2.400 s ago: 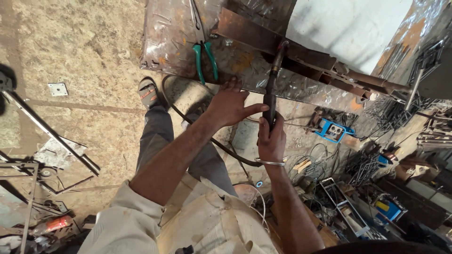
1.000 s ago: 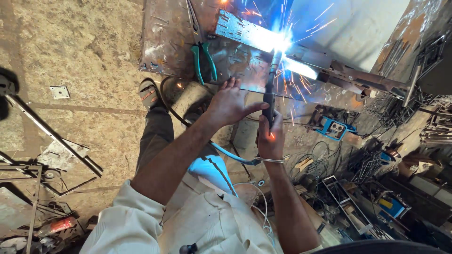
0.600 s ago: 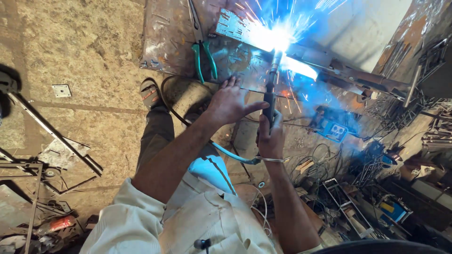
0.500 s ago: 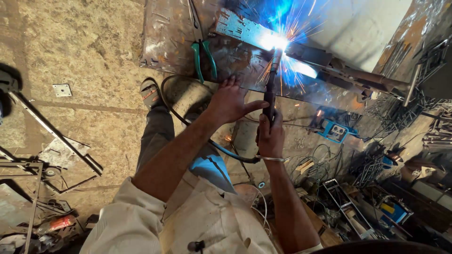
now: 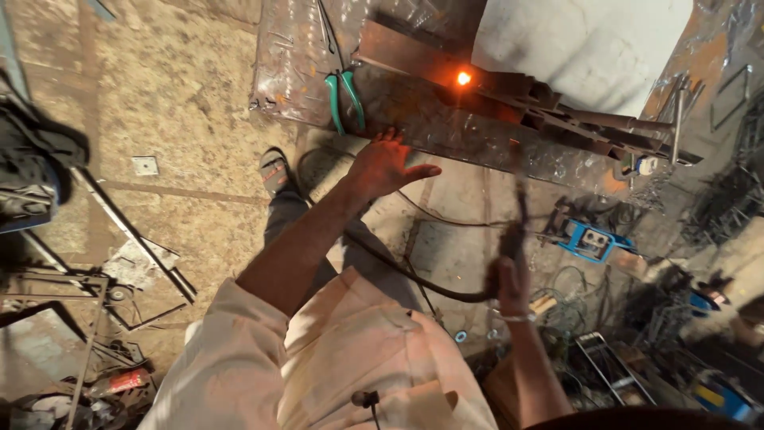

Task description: Welding metal components together to form a structure in a workshop environment.

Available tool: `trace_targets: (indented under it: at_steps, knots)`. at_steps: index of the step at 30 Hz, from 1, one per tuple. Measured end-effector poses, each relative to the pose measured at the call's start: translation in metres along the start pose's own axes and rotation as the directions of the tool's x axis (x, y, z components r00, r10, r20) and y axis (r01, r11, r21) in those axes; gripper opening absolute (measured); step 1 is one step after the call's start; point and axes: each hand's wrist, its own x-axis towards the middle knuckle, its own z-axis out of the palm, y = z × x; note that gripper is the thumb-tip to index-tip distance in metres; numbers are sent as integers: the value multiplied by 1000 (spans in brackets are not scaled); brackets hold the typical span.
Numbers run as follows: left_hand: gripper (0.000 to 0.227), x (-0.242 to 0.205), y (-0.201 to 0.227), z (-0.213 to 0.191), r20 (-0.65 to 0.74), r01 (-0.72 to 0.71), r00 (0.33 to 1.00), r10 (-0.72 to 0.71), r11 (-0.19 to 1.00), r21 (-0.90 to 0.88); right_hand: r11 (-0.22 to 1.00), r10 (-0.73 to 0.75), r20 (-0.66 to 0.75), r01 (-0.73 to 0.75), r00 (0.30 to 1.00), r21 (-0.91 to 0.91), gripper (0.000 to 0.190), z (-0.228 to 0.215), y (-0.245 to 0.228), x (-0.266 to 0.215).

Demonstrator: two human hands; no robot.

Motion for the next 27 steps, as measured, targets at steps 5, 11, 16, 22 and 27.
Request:
trace_targets:
  at_steps: [5, 11, 16, 22, 27]
  knots:
    - [103, -9, 20, -13, 60, 84, 994, -96, 978, 189, 949, -316, -73, 316, 946, -10, 68, -101, 63, -1]
    - [77, -1, 28, 14, -61, 221, 975, -212, 932, 289, 856, -503, -51, 490, 863, -164, 70, -212, 82, 26]
    - [61, 3, 62, 36, -140, 463, 886, -442, 842, 276, 455, -648, 171, 557, 742, -695, 68, -328, 108, 76]
    - [75, 9, 32, 91, -370, 483, 872, -320, 685, 545, 491, -208, 177, 259, 962, -832, 73, -390, 186, 104]
    - [71, 4, 14, 115, -428, 544, 829, -361, 701, 461, 730, -159, 56, 156, 986, -665, 67, -386, 322, 114]
